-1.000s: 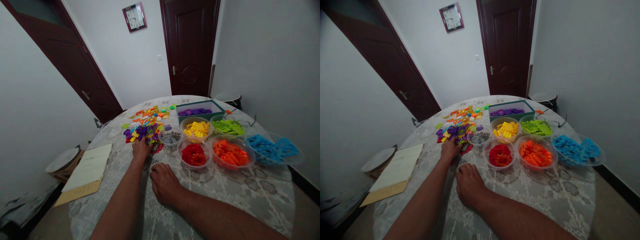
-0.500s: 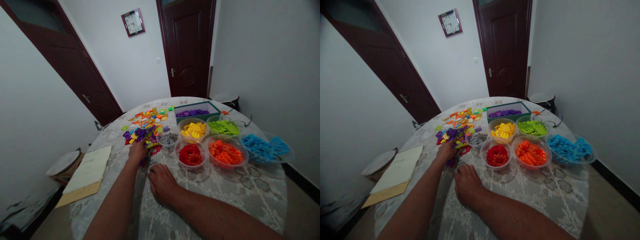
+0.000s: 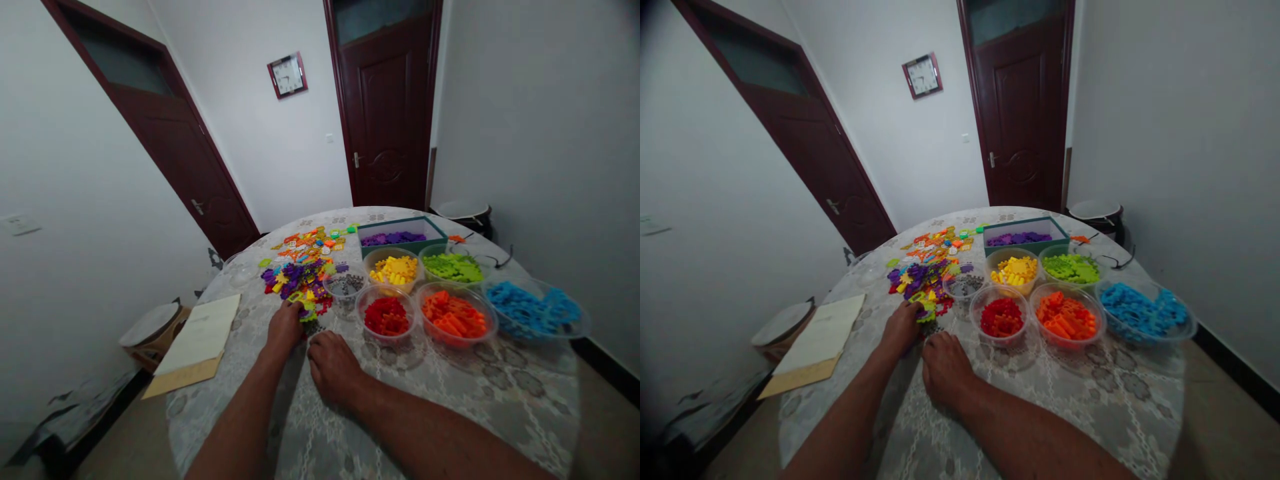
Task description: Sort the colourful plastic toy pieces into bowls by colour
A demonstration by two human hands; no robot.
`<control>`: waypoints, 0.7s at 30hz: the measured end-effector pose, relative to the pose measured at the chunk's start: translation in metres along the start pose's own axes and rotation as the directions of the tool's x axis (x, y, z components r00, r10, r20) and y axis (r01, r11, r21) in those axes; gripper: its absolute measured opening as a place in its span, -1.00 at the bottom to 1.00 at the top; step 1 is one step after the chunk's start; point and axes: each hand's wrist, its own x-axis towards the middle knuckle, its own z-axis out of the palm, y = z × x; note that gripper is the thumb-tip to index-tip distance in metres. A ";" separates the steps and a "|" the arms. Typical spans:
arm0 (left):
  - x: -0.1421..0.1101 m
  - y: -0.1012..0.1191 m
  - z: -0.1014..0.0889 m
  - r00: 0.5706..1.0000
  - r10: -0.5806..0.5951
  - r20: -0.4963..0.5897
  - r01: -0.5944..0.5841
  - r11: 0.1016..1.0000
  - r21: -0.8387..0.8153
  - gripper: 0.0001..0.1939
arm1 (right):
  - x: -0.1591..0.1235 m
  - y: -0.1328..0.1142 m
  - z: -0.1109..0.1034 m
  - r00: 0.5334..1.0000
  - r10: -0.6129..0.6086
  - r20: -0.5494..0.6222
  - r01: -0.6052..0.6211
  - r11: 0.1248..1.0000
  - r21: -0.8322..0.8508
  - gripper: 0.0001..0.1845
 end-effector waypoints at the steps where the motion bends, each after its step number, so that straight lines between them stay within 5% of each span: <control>1: -0.002 0.000 0.000 1.000 -0.003 -0.001 0.003 1.000 -0.014 -0.61 | 0.000 0.001 0.000 1.000 0.001 -0.002 -0.001 1.000 -0.002 -0.84; 7: -0.017 -0.012 0.005 0.995 -0.032 -0.093 0.010 0.973 -0.230 -0.52 | -0.001 0.007 -0.006 0.999 0.033 0.000 -0.033 0.999 -0.026 -0.83; 11: -0.027 -0.019 0.005 0.984 -0.087 -0.157 -0.020 0.817 -0.576 -0.64 | -0.001 0.012 -0.007 0.999 0.049 -0.020 -0.049 0.999 0.000 -0.84; 14: -0.036 -0.018 0.004 0.988 -0.153 -0.022 0.047 0.433 -0.900 -0.64 | -0.001 0.014 -0.007 0.994 0.087 -0.060 -0.083 0.994 0.073 -0.80; 17: -0.044 -0.011 0.004 0.980 -0.084 0.182 0.178 -0.052 -0.983 -0.62 | 0.000 0.012 -0.013 0.976 0.145 -0.164 -0.102 0.965 0.243 -0.75; 19: -0.049 -0.006 0.005 0.960 0.020 0.279 0.276 -0.224 -0.934 -0.64 | 0.000 0.007 -0.019 0.944 0.194 -0.267 -0.086 0.926 0.368 -0.75; 21: -0.052 -0.003 0.008 0.943 0.101 0.318 0.334 -0.298 -0.894 -0.64 | -0.001 0.001 -0.027 0.897 0.233 -0.375 -0.047 0.894 0.445 -0.74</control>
